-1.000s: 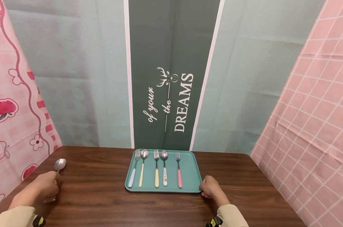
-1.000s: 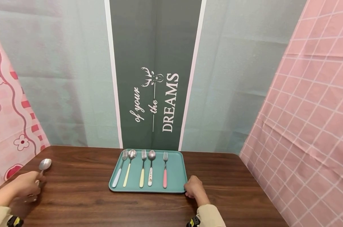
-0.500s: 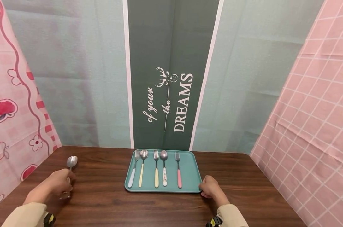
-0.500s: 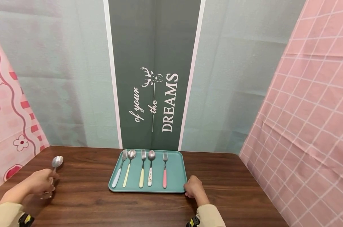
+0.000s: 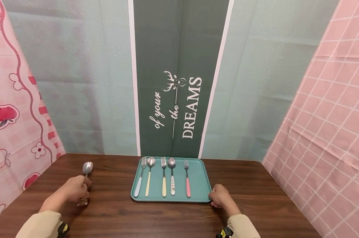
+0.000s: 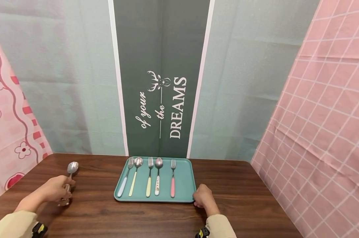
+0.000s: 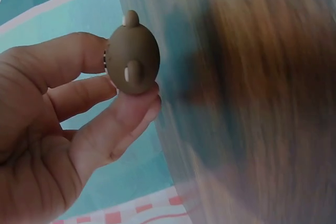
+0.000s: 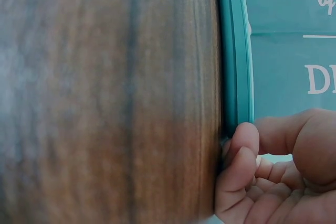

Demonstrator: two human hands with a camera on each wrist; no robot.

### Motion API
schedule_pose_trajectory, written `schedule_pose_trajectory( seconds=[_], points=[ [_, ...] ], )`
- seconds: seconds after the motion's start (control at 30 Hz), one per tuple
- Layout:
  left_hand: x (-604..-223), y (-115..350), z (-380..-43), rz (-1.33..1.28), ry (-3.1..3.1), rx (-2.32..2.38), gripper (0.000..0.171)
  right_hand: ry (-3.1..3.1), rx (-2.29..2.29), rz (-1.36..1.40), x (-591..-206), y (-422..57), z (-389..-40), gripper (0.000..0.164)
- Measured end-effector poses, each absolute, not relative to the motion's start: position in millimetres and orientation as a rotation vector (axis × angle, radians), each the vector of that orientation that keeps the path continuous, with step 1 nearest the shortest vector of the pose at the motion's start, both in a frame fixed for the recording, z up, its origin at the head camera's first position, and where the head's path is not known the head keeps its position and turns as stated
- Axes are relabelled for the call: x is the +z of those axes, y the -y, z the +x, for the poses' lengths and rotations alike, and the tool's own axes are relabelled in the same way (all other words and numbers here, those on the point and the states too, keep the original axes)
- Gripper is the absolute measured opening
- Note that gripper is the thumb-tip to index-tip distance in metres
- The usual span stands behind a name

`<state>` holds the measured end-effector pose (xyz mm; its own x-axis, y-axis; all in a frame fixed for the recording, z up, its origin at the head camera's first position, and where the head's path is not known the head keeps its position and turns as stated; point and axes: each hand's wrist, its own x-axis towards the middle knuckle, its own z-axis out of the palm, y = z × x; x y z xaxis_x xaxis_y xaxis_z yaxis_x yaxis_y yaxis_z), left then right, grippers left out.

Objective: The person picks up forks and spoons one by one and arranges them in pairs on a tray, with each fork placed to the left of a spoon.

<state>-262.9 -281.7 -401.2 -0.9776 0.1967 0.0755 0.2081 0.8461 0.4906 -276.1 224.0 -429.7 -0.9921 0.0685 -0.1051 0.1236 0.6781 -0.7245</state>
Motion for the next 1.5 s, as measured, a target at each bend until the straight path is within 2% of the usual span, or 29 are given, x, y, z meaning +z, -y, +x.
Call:
schedule_pose_trajectory(
  seconds=[0.2, 0.77, 1.5],
  points=[
    [-404, 269, -265, -0.286, 2.975, -0.902, 0.039, -2.801, -1.233, 0.151, -431, -225, -277, 0.017],
    [-403, 242, -272, -0.328, 2.947, -0.913, 0.037, -2.829, -1.204, 0.16, -428, -223, -275, 0.016],
    [-401, 209, -276, -0.373, 2.956, -0.969, 0.042, -2.825, -1.202, 0.166, -427, -222, -274, 0.017]
  ],
)
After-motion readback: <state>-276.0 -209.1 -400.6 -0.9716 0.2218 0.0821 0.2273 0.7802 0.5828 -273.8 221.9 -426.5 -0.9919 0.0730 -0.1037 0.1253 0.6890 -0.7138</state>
